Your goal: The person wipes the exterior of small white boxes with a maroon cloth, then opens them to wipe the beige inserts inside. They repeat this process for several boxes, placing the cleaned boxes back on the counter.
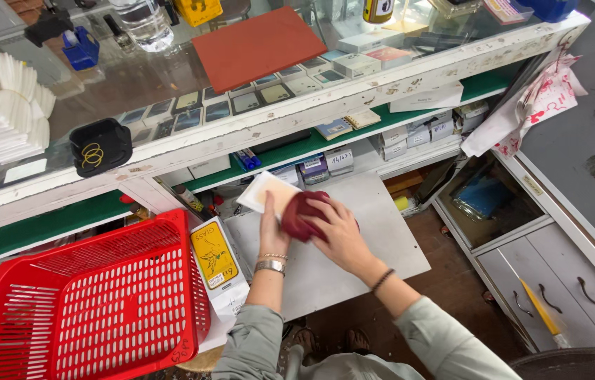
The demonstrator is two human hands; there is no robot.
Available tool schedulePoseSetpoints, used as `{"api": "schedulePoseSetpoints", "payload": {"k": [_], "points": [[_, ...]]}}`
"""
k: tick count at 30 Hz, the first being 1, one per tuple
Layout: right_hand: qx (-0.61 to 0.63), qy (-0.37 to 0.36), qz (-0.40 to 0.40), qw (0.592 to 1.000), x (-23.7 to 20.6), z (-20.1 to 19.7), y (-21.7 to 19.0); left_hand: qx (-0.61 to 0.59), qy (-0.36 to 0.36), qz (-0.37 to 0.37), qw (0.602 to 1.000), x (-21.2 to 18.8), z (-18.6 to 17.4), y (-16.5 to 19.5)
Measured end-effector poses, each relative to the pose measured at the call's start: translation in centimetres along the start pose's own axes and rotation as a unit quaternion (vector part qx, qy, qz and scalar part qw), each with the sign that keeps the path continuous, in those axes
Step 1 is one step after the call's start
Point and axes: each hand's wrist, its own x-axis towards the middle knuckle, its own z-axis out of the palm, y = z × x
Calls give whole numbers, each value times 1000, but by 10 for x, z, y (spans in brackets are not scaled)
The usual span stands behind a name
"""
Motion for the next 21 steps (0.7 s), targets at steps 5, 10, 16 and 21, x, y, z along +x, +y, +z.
{"api": "schedulePoseSetpoints", "payload": {"k": [5, 10, 16, 21], "points": [[10, -32, 167, 985, -47, -11, 32, -46, 13, 47, 998, -6, -4, 30], [57, -158, 368, 915, -26, 5, 45, -27, 45, 42, 998, 0, 7, 27], [705, -30, 407, 581, 17, 23, 33, 112, -8, 119, 987, -5, 21, 3], [761, 0, 416, 499, 17, 27, 30, 347, -23, 163, 923, -23, 35, 7]]}}
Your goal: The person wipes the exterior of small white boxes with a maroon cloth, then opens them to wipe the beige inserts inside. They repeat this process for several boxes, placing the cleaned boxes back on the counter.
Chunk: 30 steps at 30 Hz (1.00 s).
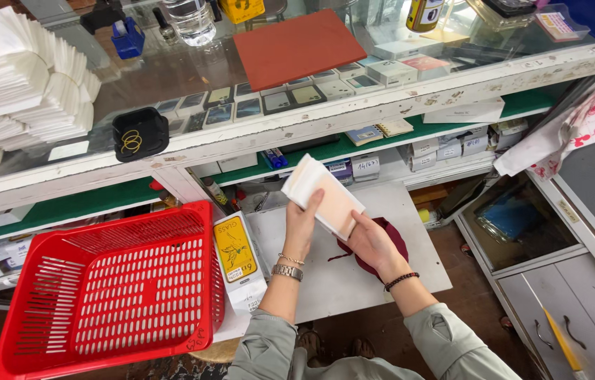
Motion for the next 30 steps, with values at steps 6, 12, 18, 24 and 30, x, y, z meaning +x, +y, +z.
{"api": "schedulePoseSetpoints", "payload": {"k": [6, 12, 18, 24, 30], "points": [[100, -81, 24, 991, 9, 1, 11, 90, -25, 16, 996, -17, 5, 15], [-35, -36, -10, 999, 16, 2, -8, 64, -7, 6, 998, -10, -19, 15], [-539, 40, -234, 808, 33, 17, -37, 289, 37, 41, 956, 6, -78, -7], [-776, -11, -283, 564, 44, 39, 17, 394, -72, 51, 915, -8, -61, -47], [-650, -54, -143, 744, 39, 35, 22, 316, 3, 37, 948, -35, -50, -56]]}}
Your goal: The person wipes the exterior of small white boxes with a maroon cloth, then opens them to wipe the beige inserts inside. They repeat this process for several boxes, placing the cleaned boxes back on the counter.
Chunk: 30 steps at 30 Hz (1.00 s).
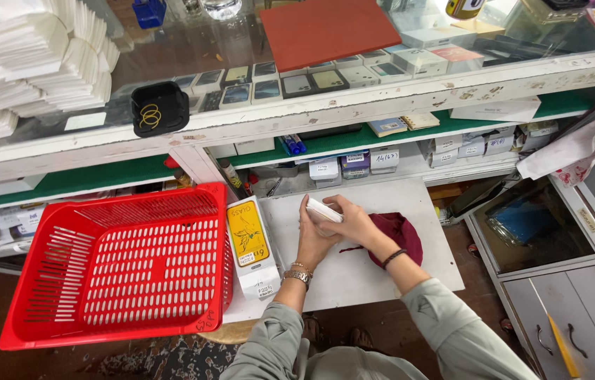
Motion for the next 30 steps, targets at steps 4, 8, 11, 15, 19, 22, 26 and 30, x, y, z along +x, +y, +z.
{"api": "schedulePoseSetpoints", "payload": {"k": [4, 8, 11, 15, 19, 22, 26, 30], "points": [[55, -58, -5, 997, -7, -12, 1, 24, 59, 16, 998, -4, 8, 3], [72, -23, 98, 992, -9, -13, 2, 35, 41, -6, 999, 1, 6, 3], [95, 3, 35, 995, -7, -12, 5, 43, 55, 14, 997, 3, 2, 0], [102, 3, 68, 992, -3, -14, 14, 47, 50, 9, 998, 2, 1, -5], [167, 32, 101, 980, -1, -19, 21, 55, 49, -17, 997, 1, 0, -8], [111, -34, 83, 990, -4, -18, 22, 56, 39, -21, 997, 1, -2, -8], [84, -89, 80, 989, -12, -10, 21, 33, 22, -25, 999, 1, -7, -5], [144, -65, 144, 977, -14, -8, 21, 35, 1, -46, 998, 0, -12, -2]]}}
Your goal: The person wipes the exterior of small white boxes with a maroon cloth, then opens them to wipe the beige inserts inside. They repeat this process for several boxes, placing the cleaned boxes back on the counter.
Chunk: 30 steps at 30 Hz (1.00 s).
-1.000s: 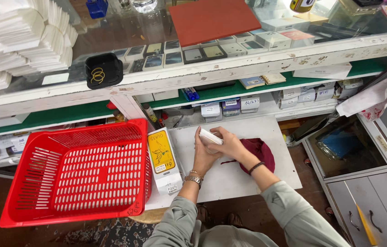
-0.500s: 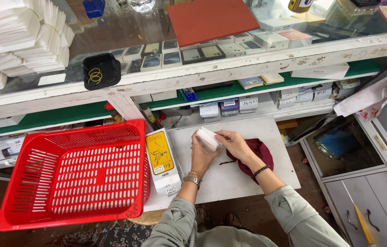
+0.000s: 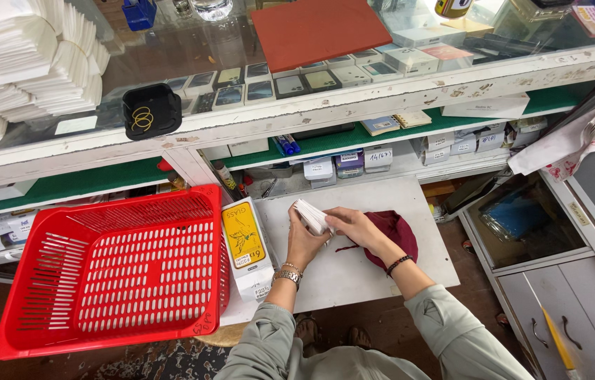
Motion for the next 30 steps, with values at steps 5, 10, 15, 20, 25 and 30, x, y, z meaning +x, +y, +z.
{"api": "schedulePoseSetpoints", "payload": {"k": [5, 10, 15, 20, 25, 30], "points": [[59, 36, -4, 998, 3, -4, 6, -13, 0, 43, 999, 1, -3, 2], [-150, 131, -37, 979, 15, 4, 13, -20, -18, 26, 999, 3, -4, -1], [-40, 267, 6, 963, 26, -4, 13, -66, 8, -8, 998, 16, -13, -12], [304, 278, -41, 910, 23, -36, 13, -356, 8, -142, 924, 29, -26, -19], [427, 222, -45, 875, 14, -40, 11, -562, -105, -201, 796, 27, -32, -14], [494, 153, -28, 856, 2, -31, 7, -606, -105, -195, 764, 25, -28, 1]]}}
